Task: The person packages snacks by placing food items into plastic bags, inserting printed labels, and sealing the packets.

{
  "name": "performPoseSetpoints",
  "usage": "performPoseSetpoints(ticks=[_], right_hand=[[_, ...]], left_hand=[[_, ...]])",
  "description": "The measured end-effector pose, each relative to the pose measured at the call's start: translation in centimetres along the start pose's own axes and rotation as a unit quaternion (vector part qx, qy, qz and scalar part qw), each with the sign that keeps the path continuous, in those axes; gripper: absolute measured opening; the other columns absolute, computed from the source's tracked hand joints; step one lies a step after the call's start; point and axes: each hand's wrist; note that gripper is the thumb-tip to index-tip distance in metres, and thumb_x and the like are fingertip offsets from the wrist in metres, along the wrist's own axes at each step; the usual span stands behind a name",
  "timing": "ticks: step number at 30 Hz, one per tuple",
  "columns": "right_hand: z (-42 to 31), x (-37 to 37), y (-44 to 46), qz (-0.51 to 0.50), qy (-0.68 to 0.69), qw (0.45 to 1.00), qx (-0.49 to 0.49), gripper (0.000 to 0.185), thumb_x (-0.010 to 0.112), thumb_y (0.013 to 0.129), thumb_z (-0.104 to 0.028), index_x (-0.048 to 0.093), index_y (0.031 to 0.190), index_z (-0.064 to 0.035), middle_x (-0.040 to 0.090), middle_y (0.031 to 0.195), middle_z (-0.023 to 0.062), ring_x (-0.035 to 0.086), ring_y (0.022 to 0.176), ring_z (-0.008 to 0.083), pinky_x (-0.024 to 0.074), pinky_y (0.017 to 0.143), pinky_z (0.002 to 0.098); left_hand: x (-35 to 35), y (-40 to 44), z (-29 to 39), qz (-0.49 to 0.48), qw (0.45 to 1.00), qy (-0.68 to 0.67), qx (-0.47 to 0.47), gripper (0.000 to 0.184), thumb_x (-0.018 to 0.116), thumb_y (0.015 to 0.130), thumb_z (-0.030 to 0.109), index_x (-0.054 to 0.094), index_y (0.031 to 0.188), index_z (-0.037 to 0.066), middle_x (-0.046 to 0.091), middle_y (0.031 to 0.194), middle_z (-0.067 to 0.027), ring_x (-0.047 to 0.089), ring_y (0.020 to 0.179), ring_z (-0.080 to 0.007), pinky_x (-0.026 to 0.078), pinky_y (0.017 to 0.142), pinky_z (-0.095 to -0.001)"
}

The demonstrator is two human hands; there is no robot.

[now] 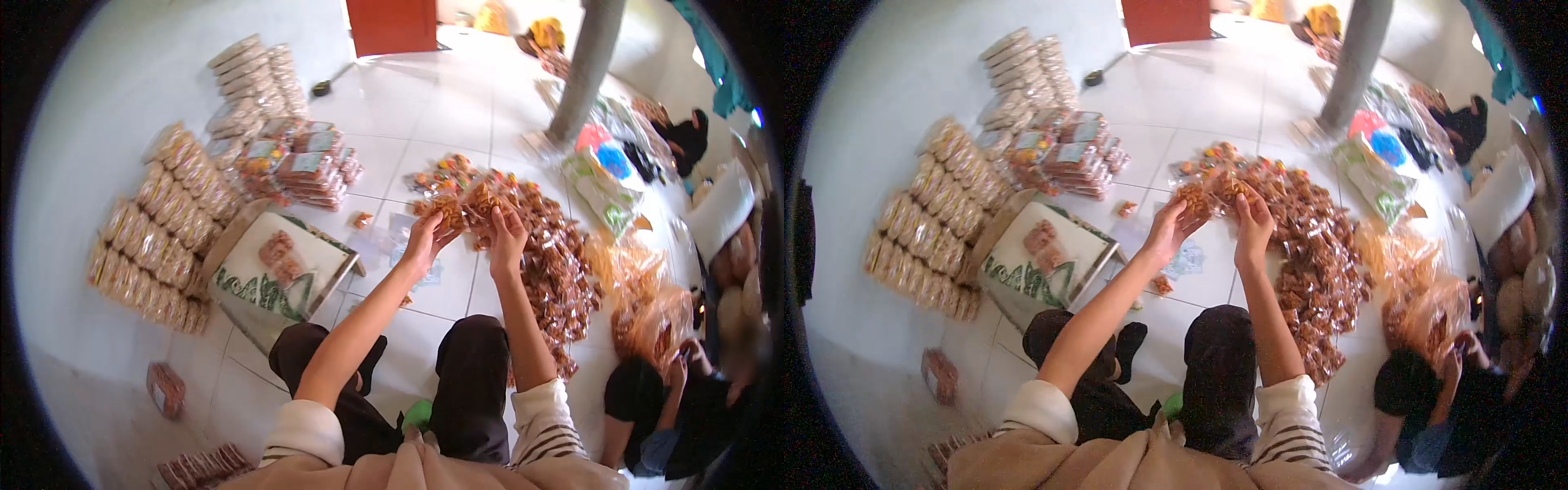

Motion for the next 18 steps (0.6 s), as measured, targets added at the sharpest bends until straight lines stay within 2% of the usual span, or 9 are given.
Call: performPoseSetpoints(ticks=[2, 3, 5, 6, 8, 10, 11, 14, 18], right_hand=[[0.3, 3.3, -1.4, -0.033, -0.072, 0.996, -0.043, 0.027, 0.053, 0.082, -0.006, 0.053, 0.108, 0.0008, 0.059, 0.095, 0.0057, 0.054, 0.084, 0.0097, 0.0424, 0.075, 0.0219], [0.9, 4.8, -2.2, -0.074, -0.168, 0.979, -0.087, 0.027, 0.054, 0.081, -0.004, 0.054, 0.108, -0.0011, 0.059, 0.098, 0.0070, 0.054, 0.088, 0.0107, 0.0423, 0.077, 0.0233], [0.9, 8.5, -4.9, -0.166, -0.363, 0.897, -0.188, 0.032, 0.054, 0.077, 0.001, 0.055, 0.108, -0.0062, 0.057, 0.108, 0.0100, 0.053, 0.101, 0.0161, 0.0419, 0.082, 0.0278], [2.0, 9.8, -5.6, -0.222, -0.387, 0.855, -0.266, 0.034, 0.055, 0.075, 0.003, 0.054, 0.108, -0.0055, 0.054, 0.111, 0.0118, 0.051, 0.104, 0.0236, 0.0416, 0.085, 0.0312], [3.9, 11.8, -7.2, -0.309, -0.396, 0.804, -0.318, 0.036, 0.055, 0.075, 0.001, 0.053, 0.109, -0.0054, 0.051, 0.114, 0.0129, 0.049, 0.106, 0.0284, 0.0409, 0.087, 0.0346], [4.7, 13.1, -8.4, -0.364, -0.399, 0.782, -0.311, 0.046, 0.060, 0.070, 0.000, 0.048, 0.115, -0.0070, 0.047, 0.119, 0.0141, 0.045, 0.109, 0.0301, 0.0399, 0.089, 0.0363], [5.0, 13.7, -8.8, -0.383, -0.389, 0.783, -0.298, 0.053, 0.063, 0.067, -0.001, 0.046, 0.117, -0.0073, 0.045, 0.120, 0.0147, 0.044, 0.110, 0.0309, 0.0399, 0.089, 0.0365], [6.1, 14.9, -8.8, -0.417, -0.371, 0.785, -0.268, 0.068, 0.069, 0.059, -0.002, 0.041, 0.120, -0.0073, 0.041, 0.123, 0.0161, 0.041, 0.112, 0.0327, 0.0400, 0.089, 0.0368], [6.5, 16.7, -8.4, -0.452, -0.343, 0.796, -0.209, 0.064, 0.068, 0.061, 0.000, 0.042, 0.119, -0.0065, 0.043, 0.120, 0.0152, 0.046, 0.107, 0.0319, 0.0424, 0.087, 0.0360]], left_hand=[[-1.3, -2.0, 3.0, 0.012, 0.998, 0.068, -0.012, 0.027, 0.043, 0.086, 0.015, 0.046, 0.110, 0.003, 0.053, 0.107, -0.0094, 0.054, 0.095, -0.0183, 0.043, 0.088, -0.0353], [-2.4, -2.9, 4.2, 0.012, 0.998, 0.057, -0.013, 0.025, 0.043, 0.086, 0.013, 0.046, 0.108, 0.002, 0.055, 0.102, -0.0102, 0.055, 0.093, -0.0183, 0.045, 0.086, -0.0341], [-4.4, -4.8, 6.5, 0.031, 0.998, 0.063, 0.003, 0.023, 0.043, 0.086, 0.013, 0.047, 0.106, 0.002, 0.056, 0.099, -0.0096, 0.055, 0.092, -0.0185, 0.045, 0.087, -0.0340], [-5.7, -5.7, 7.2, 0.039, 0.997, 0.069, 0.003, 0.022, 0.043, 0.086, 0.012, 0.048, 0.105, 0.002, 0.056, 0.096, -0.0090, 0.056, 0.092, -0.0186, 0.044, 0.087, -0.0339], [-8.2, -7.5, 8.7, 0.056, 0.996, 0.073, 0.015, 0.022, 0.042, 0.086, 0.016, 0.048, 0.103, 0.003, 0.056, 0.094, -0.0079, 0.055, 0.092, -0.0180, 0.045, 0.085, -0.0322], [-9.9, -9.3, 10.0, 0.117, 0.989, 0.084, -0.020, 0.024, 0.040, 0.087, 0.022, 0.049, 0.102, 0.005, 0.056, 0.095, -0.0071, 0.055, 0.091, -0.0170, 0.046, 0.081, -0.0306], [-10.6, -9.8, 10.6, 0.117, 0.986, 0.117, -0.036, 0.029, 0.039, 0.087, 0.028, 0.047, 0.104, 0.007, 0.056, 0.097, -0.0062, 0.055, 0.089, -0.0157, 0.044, 0.081, -0.0304], [-10.9, -10.7, 12.0, 0.104, 0.980, 0.146, -0.083, 0.030, 0.037, 0.087, 0.029, 0.045, 0.107, 0.007, 0.055, 0.098, -0.0065, 0.054, 0.088, -0.0159, 0.042, 0.083, -0.0315], [-11.0, -11.8, 13.1, 0.081, 0.989, 0.126, 0.008, 0.033, 0.036, 0.087, 0.030, 0.043, 0.108, 0.005, 0.055, 0.098, -0.0110, 0.054, 0.088, -0.0190, 0.040, 0.086, -0.0310]])
Point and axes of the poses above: each hand's wrist, its own y-axis towards the middle knuckle, its own x-axis out of the palm, z = x × y
